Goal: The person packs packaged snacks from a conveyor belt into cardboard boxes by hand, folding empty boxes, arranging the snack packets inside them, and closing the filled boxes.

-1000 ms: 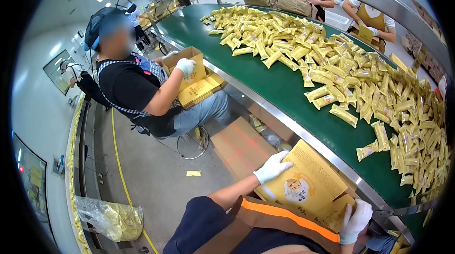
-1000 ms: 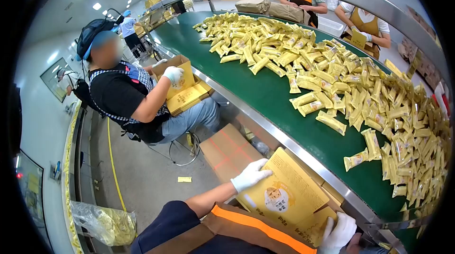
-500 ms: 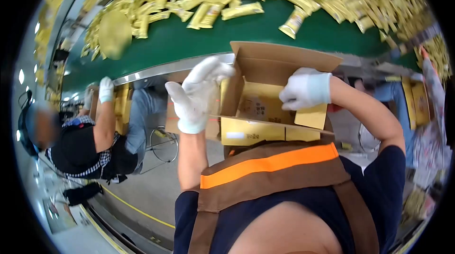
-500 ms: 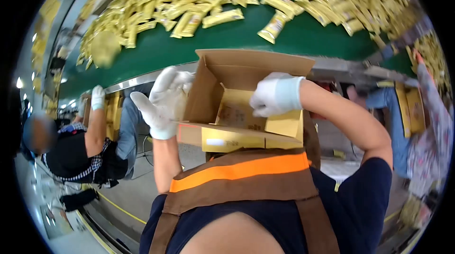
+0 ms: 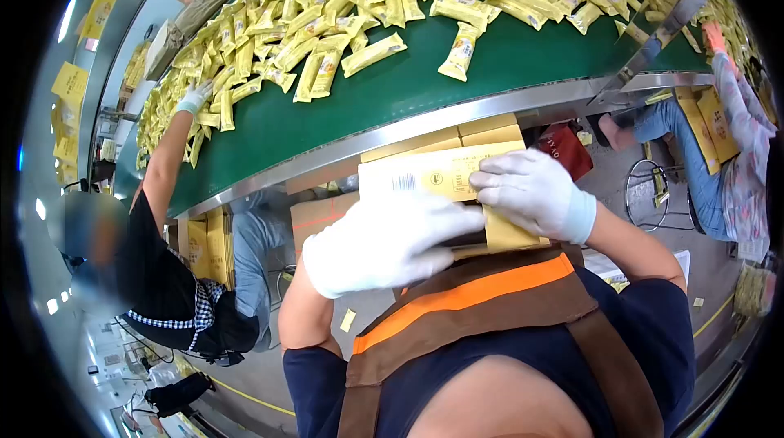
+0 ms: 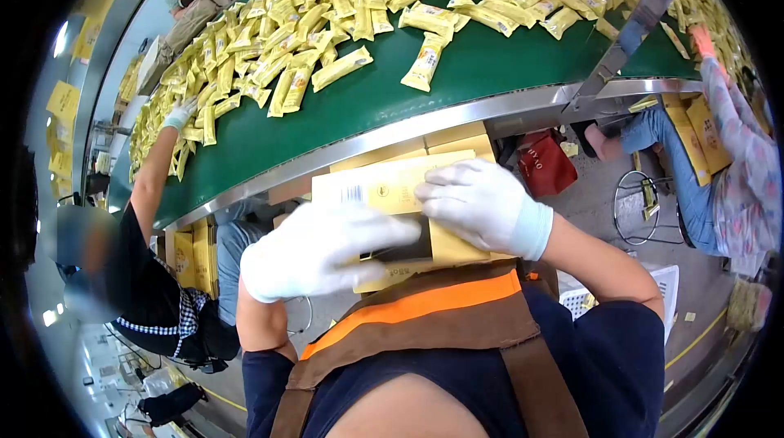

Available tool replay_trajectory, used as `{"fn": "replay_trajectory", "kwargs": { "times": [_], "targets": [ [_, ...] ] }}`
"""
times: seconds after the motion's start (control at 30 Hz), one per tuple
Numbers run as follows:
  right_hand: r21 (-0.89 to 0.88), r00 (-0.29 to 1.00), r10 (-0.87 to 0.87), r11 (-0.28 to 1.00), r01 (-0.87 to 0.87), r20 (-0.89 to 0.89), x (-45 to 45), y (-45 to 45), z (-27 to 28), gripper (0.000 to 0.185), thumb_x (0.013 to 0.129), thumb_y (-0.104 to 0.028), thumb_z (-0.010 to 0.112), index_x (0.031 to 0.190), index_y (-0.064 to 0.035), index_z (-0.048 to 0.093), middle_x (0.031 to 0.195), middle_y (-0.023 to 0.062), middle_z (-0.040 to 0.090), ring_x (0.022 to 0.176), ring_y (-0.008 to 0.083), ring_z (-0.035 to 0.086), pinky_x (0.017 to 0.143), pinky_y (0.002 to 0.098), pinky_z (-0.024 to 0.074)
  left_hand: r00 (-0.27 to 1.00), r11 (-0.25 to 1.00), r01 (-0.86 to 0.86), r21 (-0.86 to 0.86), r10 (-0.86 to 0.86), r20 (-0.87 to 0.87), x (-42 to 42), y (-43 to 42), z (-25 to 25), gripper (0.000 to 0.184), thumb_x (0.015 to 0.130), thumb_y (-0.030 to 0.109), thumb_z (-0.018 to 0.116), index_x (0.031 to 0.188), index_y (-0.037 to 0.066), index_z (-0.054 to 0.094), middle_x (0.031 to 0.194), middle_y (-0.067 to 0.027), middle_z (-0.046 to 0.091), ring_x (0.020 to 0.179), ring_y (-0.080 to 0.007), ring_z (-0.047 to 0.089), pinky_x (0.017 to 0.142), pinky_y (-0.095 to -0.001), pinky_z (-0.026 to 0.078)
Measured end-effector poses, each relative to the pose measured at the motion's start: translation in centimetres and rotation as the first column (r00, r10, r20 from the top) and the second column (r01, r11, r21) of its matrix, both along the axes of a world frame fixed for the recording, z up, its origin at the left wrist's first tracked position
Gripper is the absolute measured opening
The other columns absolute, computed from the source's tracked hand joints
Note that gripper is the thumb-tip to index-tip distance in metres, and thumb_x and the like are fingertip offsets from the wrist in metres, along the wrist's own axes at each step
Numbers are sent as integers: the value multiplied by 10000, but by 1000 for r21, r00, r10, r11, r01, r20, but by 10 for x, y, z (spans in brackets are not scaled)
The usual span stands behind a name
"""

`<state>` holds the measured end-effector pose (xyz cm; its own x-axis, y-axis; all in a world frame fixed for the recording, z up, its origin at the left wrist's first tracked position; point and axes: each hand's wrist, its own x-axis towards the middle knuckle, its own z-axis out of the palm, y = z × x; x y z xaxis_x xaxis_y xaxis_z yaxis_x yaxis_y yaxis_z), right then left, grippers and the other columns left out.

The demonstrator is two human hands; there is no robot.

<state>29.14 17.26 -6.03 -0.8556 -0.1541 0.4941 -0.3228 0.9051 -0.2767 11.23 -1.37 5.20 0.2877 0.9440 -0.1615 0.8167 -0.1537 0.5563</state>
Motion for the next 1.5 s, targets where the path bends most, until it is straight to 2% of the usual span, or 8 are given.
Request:
{"fn": "replay_trajectory", "kwargs": {
  "times": [0.3, 0.4, 0.57, 0.7, 0.8, 1.03, 1.13, 1.5],
  "targets": [
    [-818, 829, -340, 225, 529, 443, 25, 17, -106, 322, 954, -138, 511, 1215, 13, 624, 1185, 111, 658, 1089, 219, 620, 975, 317, 469, 877, 848, -366, 384, 453, -162, -40, -16, -94, 843, 851, 722, 482, 1299, 14, 568, 863, -154, 591, 838, -343, 590, 824, -412, 464],
    [-571, 694, 436, -394, 720, 573, 30, -26, -112, 617, 970, -440, 582, 1458, -90, 438, 1374, 95, 562, 1228, 206, 548, 1055, 363, 427, 846, 716, -480, 507, 531, 50, -55, -26, -95, 532, 964, 437, 523, 1264, 5, 598, 893, -134, 652, 808, -291, 624, 768, -387, 489],
    [-947, 951, 309, -306, 100, 0, 4, -21, -38, 651, 926, -297, 666, 1461, -36, 402, 1389, 61, 553, 1232, 221, 561, 1047, 377, 445, 342, 347, -909, 229, 311, 887, -37, -59, -136, 594, 1007, 424, 499, 1410, -9, 444, 1210, -156, 606, 1076, -250, 608, 958, -376, 501],
    [-664, 811, 386, 748, 5, 440, -19, 11, 68, 471, 849, -246, 718, 1241, -34, 564, 973, 154, 712, 899, 295, 699, 744, 344, 540, 199, 244, -960, 140, 239, 950, -5, -49, -255, 573, 1011, 310, 522, 1485, 46, 338, 1417, -138, 452, 1320, -243, 463, 1113, -436, 392],
    [-232, 596, 353, 934, -272, 722, -42, -13, 73, 343, 864, -246, 644, 1161, -82, 595, 890, 181, 700, 834, 382, 679, 719, 444, 533, 475, 458, -842, 285, 880, -10, -20, -74, -331, 427, 979, 199, 508, 1385, 67, 498, 1377, -140, 523, 1283, -251, 505, 1103, -408, 392],
    [-53, 548, 246, 938, -343, 799, -57, -65, 26, 272, 900, -294, 567, 1093, -119, 646, 893, 159, 707, 867, 380, 687, 771, 473, 542, 553, 419, -828, 373, 723, 414, -16, -27, -96, 410, 930, 98, 569, 1334, 30, 565, 1406, -158, 511, 1300, -330, 477, 1114, -407, 369],
    [-199, 736, 245, 968, -151, 632, -47, -47, 23, 330, 905, -398, 584, 1033, -109, 680, 961, 143, 706, 939, 347, 669, 820, 451, 527, 682, 729, -505, 461, 665, -305, 12, -4, -102, 531, 792, 236, 750, 1294, 144, 604, 1392, -184, 503, 1329, -492, 369, 1115, -509, 355],
    [-756, 950, -158, 576, 310, 269, -17, -49, -114, 616, 842, -219, 652, 1423, -131, 471, 1559, 259, 257, 1415, 411, 319, 1136, 429, 327, 325, 504, -853, -134, 715, 618, -20, -78, -268, 758, 957, 326, 500, 1559, 19, 156, 1603, -179, 208, 1473, -298, 228, 1183, -381, 218]
  ]
}}
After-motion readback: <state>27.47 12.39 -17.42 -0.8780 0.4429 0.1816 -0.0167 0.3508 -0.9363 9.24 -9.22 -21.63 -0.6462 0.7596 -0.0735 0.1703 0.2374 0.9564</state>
